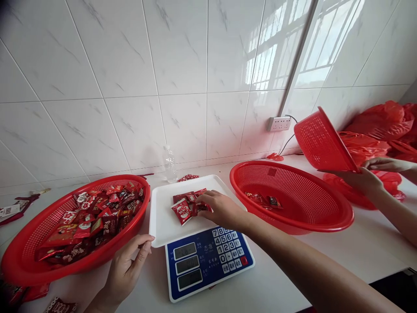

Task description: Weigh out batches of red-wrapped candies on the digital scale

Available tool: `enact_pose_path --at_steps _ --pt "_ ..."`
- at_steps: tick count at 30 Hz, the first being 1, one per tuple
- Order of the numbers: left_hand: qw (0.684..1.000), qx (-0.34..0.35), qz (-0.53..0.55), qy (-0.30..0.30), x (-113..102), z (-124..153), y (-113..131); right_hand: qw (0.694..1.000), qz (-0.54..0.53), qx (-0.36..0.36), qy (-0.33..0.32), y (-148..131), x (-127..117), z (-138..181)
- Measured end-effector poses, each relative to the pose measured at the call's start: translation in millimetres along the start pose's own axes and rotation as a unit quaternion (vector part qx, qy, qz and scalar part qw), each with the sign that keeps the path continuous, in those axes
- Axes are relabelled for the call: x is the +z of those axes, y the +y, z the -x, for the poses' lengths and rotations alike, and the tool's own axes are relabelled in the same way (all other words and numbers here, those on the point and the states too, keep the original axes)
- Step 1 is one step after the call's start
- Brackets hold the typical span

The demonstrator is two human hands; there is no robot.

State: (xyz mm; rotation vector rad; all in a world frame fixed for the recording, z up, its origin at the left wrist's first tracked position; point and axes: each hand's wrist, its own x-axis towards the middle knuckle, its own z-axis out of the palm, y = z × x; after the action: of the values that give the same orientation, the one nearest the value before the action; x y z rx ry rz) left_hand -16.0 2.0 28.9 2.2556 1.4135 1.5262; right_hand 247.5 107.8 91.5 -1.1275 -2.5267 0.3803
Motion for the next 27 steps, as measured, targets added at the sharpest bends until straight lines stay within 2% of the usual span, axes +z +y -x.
enact_pose_path --at_steps 4,19,27 --pt "1.000 0.003 0.002 0.000 0 2 -1 1.000 0.003 -0.012 0.007 1 2 -4" --pt "1.000 0.005 -0.007 0.001 -1 1 -1 0.997 0.040 0.021 0.056 -1 20 -37" --pt "1.000 -0.001 -0.005 -0.007 0 2 -3 0.999 0.000 -0.001 0.045 6 17 -33"
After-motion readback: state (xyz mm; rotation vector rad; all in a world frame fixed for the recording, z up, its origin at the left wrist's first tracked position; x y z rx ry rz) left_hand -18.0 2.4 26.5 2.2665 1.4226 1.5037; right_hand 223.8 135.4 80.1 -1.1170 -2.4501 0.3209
